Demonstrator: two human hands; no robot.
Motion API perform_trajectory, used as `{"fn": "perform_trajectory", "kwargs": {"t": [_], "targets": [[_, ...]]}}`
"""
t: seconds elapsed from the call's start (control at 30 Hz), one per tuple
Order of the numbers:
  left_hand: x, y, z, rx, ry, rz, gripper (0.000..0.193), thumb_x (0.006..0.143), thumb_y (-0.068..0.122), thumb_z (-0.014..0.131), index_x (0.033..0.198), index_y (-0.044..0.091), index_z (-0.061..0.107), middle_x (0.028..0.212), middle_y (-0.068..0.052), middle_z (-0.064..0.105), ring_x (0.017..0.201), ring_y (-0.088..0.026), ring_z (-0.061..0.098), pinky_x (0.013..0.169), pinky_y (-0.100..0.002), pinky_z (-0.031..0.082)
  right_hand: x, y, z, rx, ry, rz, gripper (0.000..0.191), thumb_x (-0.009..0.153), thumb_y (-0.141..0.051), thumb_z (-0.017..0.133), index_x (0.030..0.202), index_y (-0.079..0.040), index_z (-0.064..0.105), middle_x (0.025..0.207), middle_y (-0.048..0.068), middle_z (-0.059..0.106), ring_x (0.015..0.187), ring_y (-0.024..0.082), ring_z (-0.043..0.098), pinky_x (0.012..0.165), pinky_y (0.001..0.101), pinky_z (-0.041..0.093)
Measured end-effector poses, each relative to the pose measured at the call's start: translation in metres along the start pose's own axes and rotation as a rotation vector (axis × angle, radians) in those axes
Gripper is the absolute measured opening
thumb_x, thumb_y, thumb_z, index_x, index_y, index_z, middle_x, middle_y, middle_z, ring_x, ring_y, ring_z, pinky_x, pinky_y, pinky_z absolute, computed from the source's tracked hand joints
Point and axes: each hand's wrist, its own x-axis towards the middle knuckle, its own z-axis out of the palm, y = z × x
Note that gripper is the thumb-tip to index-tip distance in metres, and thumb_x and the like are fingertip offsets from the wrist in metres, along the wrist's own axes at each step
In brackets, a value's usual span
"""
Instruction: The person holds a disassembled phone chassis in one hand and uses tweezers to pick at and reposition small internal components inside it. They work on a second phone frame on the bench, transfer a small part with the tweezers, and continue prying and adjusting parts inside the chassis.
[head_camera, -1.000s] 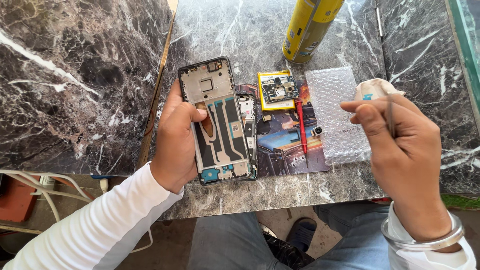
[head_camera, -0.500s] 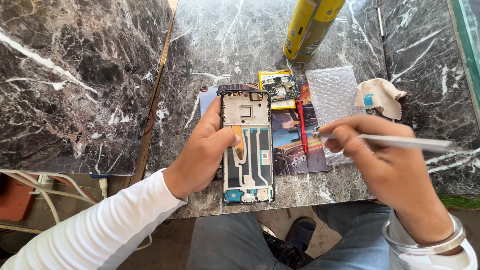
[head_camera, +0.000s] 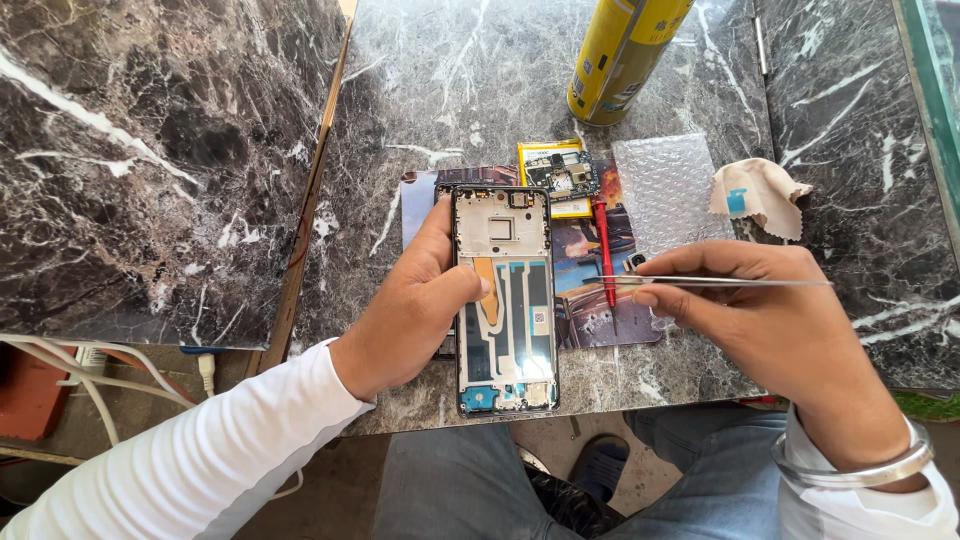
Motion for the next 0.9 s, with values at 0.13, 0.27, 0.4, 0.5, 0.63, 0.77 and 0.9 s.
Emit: {"fn": "perform_trajectory", "kwargs": {"t": [0.13, 0.27, 0.4, 0.5, 0.63, 0.77, 0.9], "targets": [[0.0, 0.001, 0.001, 0.024, -0.014, 0.005, 0.066, 0.09, -0.002, 0.046, 0.155, -0.001, 0.034, 0.137, -0.01, 0.058, 0.125, -0.014, 0.056, 0.11, -0.03, 0.044, 0.003, 0.002, 0.001, -0.059, 0.023, -0.004, 0.022, 0.083, -0.012, 0.078, 0.103, -0.003, 0.08, 0.082, 0.005, 0.079, 0.076, 0.008, 0.07, 0.064, 0.023, 0.054], [-0.001, 0.002, 0.001, 0.01, -0.009, -0.023, 0.068, 0.088, -0.002, 0.046, 0.155, 0.001, 0.032, 0.136, -0.01, 0.059, 0.123, -0.014, 0.057, 0.108, -0.031, 0.046, 0.003, 0.003, 0.001, -0.069, 0.023, -0.006, 0.023, 0.082, -0.013, 0.078, 0.103, -0.004, 0.081, 0.086, 0.005, 0.08, 0.078, 0.009, 0.073, 0.066, 0.024, 0.059], [-0.001, 0.002, 0.002, 0.009, -0.01, -0.043, 0.066, 0.088, -0.001, 0.046, 0.153, 0.0, 0.034, 0.135, -0.012, 0.059, 0.122, -0.015, 0.058, 0.106, -0.032, 0.047, 0.005, 0.004, 0.002, -0.08, 0.018, -0.022, 0.023, 0.082, -0.013, 0.079, 0.103, -0.005, 0.081, 0.086, 0.005, 0.081, 0.077, 0.01, 0.073, 0.066, 0.0247, 0.058], [0.0, 0.002, 0.003, -0.007, -0.011, -0.039, 0.067, 0.088, -0.002, 0.046, 0.153, 0.001, 0.034, 0.136, -0.011, 0.059, 0.123, -0.015, 0.057, 0.107, -0.032, 0.047, 0.005, 0.004, 0.002, -0.107, 0.033, -0.083, 0.021, 0.082, -0.013, 0.079, 0.101, -0.005, 0.081, 0.085, 0.006, 0.08, 0.074, 0.011, 0.072, 0.063, 0.0253, 0.056], [-0.002, 0.002, 0.003, -0.031, -0.041, -0.024, 0.067, 0.088, -0.004, 0.047, 0.154, 0.001, 0.033, 0.139, -0.011, 0.057, 0.127, -0.015, 0.056, 0.11, -0.032, 0.045, -0.001, 0.001, -0.002, -0.216, 0.112, -0.256, 0.02, 0.083, -0.011, 0.082, 0.103, -0.005, 0.081, 0.089, 0.006, 0.08, 0.07, 0.013, 0.069, 0.057, 0.0259, 0.051], [-0.002, 0.0, 0.002, -0.021, -0.062, -0.012, 0.069, 0.089, -0.005, 0.048, 0.155, 0.002, 0.031, 0.14, -0.011, 0.056, 0.128, -0.016, 0.056, 0.11, -0.033, 0.045, -0.011, -0.005, -0.007, -0.196, 0.171, -0.497, 0.021, 0.081, -0.007, 0.083, 0.102, -0.003, 0.077, 0.094, 0.008, 0.078, 0.08, 0.013, 0.075, 0.069, 0.0247, 0.057], [-0.003, -0.003, 0.0, -0.027, -0.098, -0.016, 0.067, 0.091, -0.006, 0.052, 0.155, 0.0, 0.031, 0.141, -0.012, 0.055, 0.132, -0.017, 0.054, 0.114, -0.034, 0.043, -0.017, -0.008, 0.0, -0.096, 0.194, -0.591, 0.023, 0.082, -0.003, 0.082, 0.103, 0.001, 0.074, 0.098, 0.012, 0.076, 0.083, 0.016, 0.075, 0.076, 0.0258, 0.058]]}}
